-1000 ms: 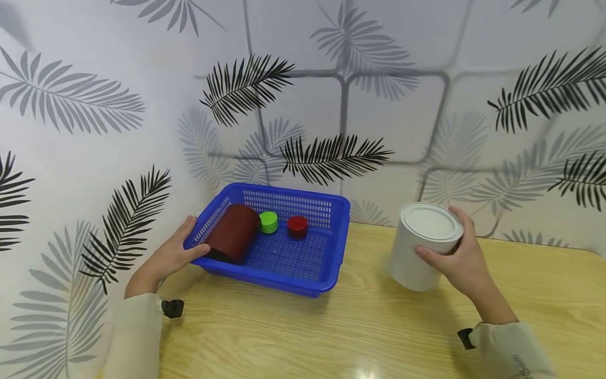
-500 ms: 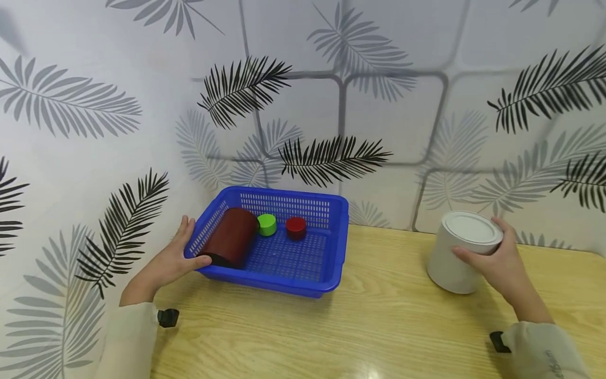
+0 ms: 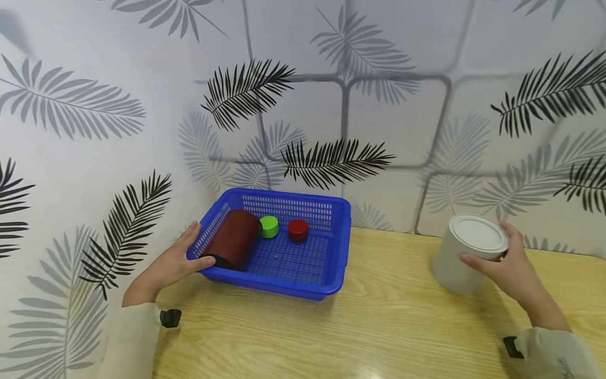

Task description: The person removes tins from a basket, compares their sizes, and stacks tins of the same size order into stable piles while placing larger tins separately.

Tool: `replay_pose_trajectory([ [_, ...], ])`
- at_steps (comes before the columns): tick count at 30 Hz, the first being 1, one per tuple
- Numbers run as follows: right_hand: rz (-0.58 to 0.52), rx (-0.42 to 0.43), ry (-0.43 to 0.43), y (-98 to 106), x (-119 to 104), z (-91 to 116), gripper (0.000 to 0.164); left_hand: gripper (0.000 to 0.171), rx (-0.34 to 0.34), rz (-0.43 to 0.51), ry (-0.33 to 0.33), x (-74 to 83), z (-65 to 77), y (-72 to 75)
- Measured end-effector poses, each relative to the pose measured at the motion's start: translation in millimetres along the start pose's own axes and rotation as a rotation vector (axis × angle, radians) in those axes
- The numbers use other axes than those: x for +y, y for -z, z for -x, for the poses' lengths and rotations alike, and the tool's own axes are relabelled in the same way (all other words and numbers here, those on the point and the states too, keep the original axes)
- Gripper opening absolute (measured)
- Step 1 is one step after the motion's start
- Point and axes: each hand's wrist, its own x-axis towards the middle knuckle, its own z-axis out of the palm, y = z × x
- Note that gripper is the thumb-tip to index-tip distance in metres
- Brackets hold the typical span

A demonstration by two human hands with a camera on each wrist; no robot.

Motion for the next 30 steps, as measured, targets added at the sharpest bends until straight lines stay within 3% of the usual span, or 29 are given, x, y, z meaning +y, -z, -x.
replay_pose_trajectory([
  [3,0.002,0.011,0.02,1,-6,2,0.115,0.106,0.002,-0.004,0.007,-1.8,-0.3,0.9],
  [7,0.046,0.093,0.076,3,-20,5,0.112,0.107,0.005,-0.006,0.003,-3.8,-2.1,0.9],
  [15,0.091,0.201,0.16,-14,-72,19,0.098,0.107,0.006,-0.003,-0.017,-5.0,-5.9,-4.5],
  [24,0.028,0.072,0.348,-64,-136,2,0.085,0.108,-0.005,0.001,0.006,-1.2,-3.5,-1.9],
  [30,-0.009,-0.039,0.342,-104,-181,-19,0.082,0.108,-0.005,0.007,0.016,-0.9,0.3,-0.8],
])
